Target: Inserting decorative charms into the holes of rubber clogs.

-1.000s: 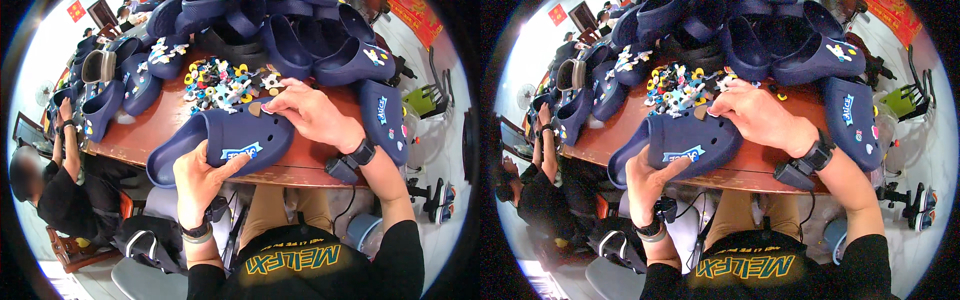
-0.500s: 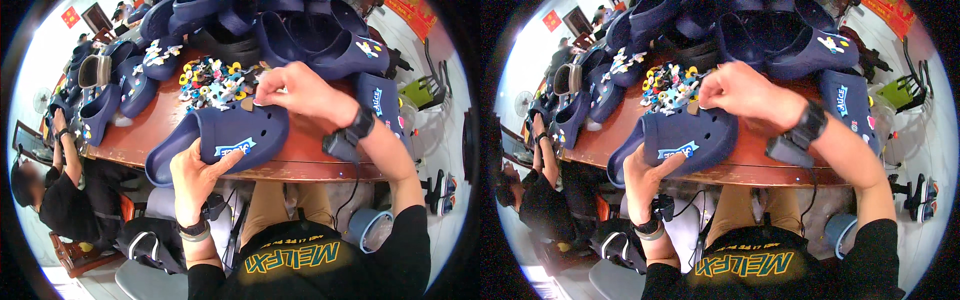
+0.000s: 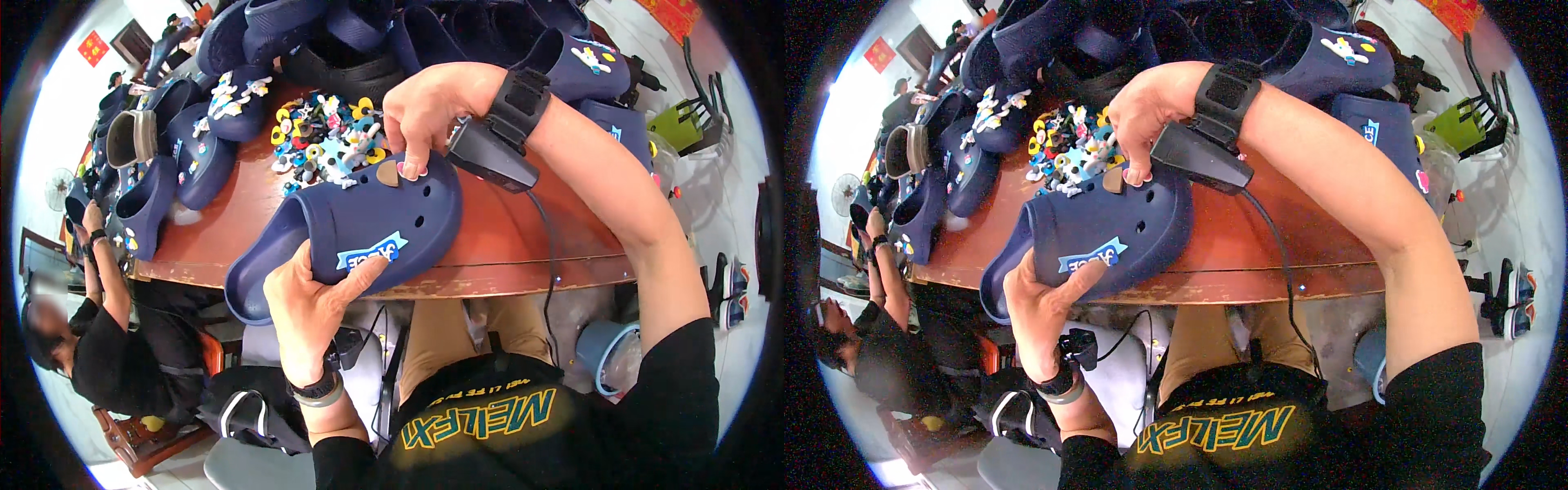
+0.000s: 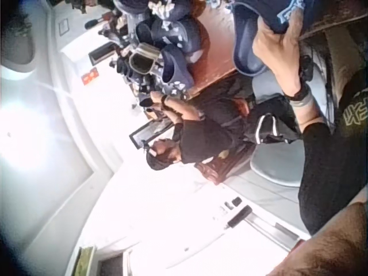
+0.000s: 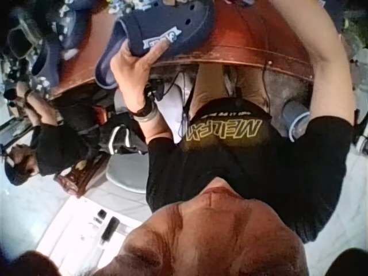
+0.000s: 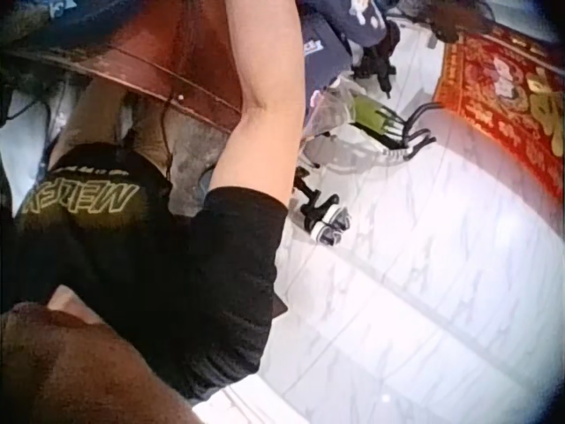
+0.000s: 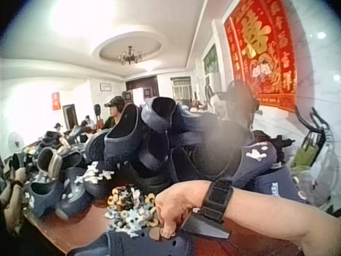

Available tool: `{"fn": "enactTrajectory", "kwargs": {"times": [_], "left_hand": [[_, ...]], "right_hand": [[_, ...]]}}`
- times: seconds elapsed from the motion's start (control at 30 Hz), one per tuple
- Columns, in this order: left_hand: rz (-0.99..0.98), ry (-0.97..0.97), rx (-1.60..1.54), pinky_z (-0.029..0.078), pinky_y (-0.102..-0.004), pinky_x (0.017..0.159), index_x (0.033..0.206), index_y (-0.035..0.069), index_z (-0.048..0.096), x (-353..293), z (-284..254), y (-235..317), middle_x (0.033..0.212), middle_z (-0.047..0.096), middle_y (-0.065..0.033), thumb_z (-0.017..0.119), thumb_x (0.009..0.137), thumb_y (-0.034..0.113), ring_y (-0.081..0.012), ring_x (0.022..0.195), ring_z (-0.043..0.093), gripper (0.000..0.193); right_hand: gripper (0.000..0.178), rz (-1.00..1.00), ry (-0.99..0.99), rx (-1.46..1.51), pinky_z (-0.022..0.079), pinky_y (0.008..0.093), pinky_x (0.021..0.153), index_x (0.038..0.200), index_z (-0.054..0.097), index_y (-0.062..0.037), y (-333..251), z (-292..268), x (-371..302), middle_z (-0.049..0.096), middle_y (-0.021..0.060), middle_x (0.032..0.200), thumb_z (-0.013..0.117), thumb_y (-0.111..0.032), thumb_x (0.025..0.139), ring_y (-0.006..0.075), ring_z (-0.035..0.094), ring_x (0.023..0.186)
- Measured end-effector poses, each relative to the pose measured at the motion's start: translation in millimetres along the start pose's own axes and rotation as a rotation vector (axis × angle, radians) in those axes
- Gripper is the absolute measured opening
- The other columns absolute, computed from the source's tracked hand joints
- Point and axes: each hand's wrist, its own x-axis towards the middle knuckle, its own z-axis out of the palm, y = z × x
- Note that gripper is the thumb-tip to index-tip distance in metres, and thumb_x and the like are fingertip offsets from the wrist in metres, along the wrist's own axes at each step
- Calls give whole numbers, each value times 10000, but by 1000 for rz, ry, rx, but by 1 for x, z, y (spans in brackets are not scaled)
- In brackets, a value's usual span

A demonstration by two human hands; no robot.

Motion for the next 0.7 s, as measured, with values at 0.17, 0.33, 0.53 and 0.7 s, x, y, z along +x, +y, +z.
{"fn": "enactTrajectory", "kwargs": {"times": [0.17,0.33,0.53,0.7], "left_hand": [[11,-23,85,510,-240,652,944,-2,696,3,-3,4,780,730,-63,822,745,164,-42,693,621,288],[-71,-10,-88,504,-233,661,947,-8,701,1,1,-2,792,732,-53,819,748,170,-39,705,614,292],[-94,-14,-18,499,-233,684,950,-16,705,1,1,3,796,727,-48,808,749,142,-39,723,603,276],[-90,-11,-19,494,-226,686,943,-24,704,-1,-2,2,805,721,-33,810,746,124,-42,719,597,269]], "right_hand": [[256,21,28,-206,431,333,453,796,687,22,1,9,17,633,71,615,752,-178,649,182,570,483],[499,-104,163,226,519,339,622,1089,657,43,40,25,3,710,142,883,777,-300,747,190,669,737],[225,-120,795,242,508,279,657,866,677,17,88,32,-20,692,62,783,659,-206,854,101,626,700],[129,-106,919,46,448,451,756,831,732,-113,113,64,0,707,88,788,671,-211,774,260,674,792]]}}
